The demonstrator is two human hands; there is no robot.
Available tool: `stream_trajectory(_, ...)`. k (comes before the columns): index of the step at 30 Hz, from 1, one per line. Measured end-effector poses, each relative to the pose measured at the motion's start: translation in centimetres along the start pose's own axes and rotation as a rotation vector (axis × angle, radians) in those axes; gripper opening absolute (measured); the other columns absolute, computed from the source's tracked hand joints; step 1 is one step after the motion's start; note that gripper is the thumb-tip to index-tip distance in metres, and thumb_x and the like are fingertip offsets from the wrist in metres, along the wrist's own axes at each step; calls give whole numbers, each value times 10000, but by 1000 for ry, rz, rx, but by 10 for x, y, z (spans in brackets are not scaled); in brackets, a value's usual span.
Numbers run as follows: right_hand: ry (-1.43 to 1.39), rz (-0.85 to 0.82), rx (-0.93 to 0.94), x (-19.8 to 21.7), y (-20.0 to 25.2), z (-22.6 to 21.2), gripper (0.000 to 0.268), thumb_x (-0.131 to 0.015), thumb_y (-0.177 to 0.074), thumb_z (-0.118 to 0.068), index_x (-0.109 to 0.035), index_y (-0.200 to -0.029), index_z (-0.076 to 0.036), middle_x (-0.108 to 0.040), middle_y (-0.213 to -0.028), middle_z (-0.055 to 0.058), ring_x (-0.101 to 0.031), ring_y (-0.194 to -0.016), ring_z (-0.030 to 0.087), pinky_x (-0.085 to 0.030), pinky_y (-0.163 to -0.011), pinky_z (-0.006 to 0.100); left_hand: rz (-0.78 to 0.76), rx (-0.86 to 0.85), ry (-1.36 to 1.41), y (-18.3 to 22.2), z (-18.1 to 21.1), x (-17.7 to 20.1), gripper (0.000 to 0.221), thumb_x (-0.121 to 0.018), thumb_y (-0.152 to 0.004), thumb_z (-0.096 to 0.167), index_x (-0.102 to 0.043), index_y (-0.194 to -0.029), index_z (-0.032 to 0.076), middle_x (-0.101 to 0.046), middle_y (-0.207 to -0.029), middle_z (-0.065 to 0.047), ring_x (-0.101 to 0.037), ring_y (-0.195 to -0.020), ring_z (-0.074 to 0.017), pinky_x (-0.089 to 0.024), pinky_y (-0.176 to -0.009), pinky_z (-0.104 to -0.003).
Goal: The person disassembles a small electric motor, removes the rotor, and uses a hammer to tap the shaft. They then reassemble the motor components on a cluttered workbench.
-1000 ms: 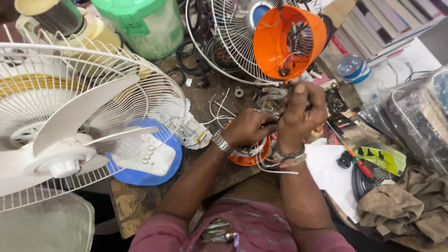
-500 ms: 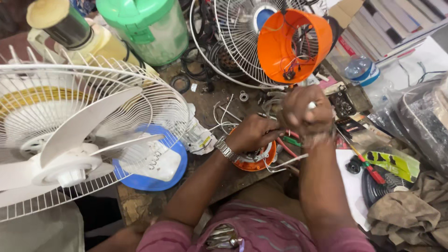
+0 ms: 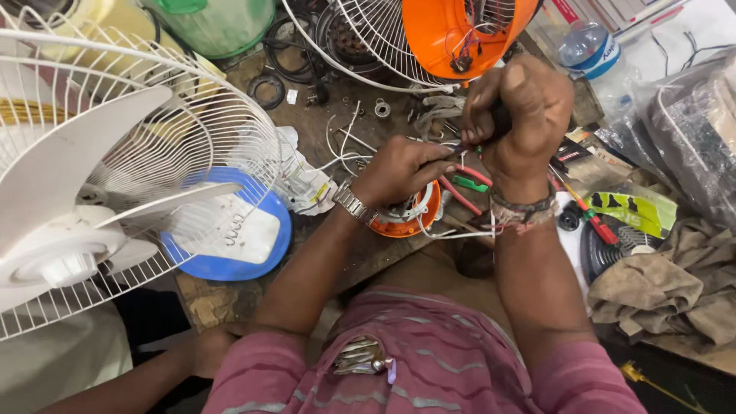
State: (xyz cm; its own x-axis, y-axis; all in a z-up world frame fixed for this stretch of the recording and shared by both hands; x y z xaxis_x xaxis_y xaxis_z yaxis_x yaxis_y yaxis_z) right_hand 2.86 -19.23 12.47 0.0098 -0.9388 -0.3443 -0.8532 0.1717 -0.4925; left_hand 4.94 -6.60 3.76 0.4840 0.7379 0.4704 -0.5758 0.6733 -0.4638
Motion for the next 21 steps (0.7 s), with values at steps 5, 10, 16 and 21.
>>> stream_trajectory(5, -98, -217, -111, -23, -4, 1, 467, -646, -1067, -317, -552, -791, 48, -452, -528, 100, -397, -386, 137, -316, -381, 271, -78, -13, -56, -1, 4, -4, 168, -738, -937, 209, -741, -998, 53, -734, -850, -153, -724, -747, -318, -556, -672, -413)
stream_trajectory(10, -193, -457, -162, -34, -5, 9, 405, -648, -1033, -251, -583, -801, 74, -444, -496, 87, -374, -346, 110, -299, -405, 298, -88, -25, -65, 0, 3, -4, 170, -734, -921, 194, -742, -1025, 60, -734, -869, -157, -723, -774, -327, -561, -691, -424)
stream_trajectory(16, -357, -536, -237, -32, -13, 18, 362, -633, -1003, -206, -587, -801, 90, -445, -489, 87, -364, -353, 105, -274, -390, 278, -78, -43, -104, 1, 1, -4, 163, -743, -927, 205, -732, -973, 49, -728, -856, -163, -711, -775, -348, -552, -688, -437)
stream_trajectory(21, -405, -642, -252, -34, -10, 23, 347, -653, -983, -186, -590, -786, 93, -438, -525, 64, -372, -364, 115, -270, -394, 285, -52, -118, -137, 0, 5, -3, 187, -748, -917, 211, -709, -975, 38, -714, -865, -174, -699, -789, -366, -546, -697, -452)
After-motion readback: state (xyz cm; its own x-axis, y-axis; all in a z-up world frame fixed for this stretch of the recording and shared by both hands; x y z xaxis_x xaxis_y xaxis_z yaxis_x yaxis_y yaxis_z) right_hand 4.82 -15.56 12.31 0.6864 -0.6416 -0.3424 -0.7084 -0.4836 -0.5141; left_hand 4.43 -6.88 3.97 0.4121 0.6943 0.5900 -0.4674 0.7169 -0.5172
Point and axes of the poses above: each hand's wrist, its own y-axis away from the middle knuckle, its own x-axis out of the back of the hand, z = x × y, the point moved 9 cm from there along -y, towards the middle knuckle
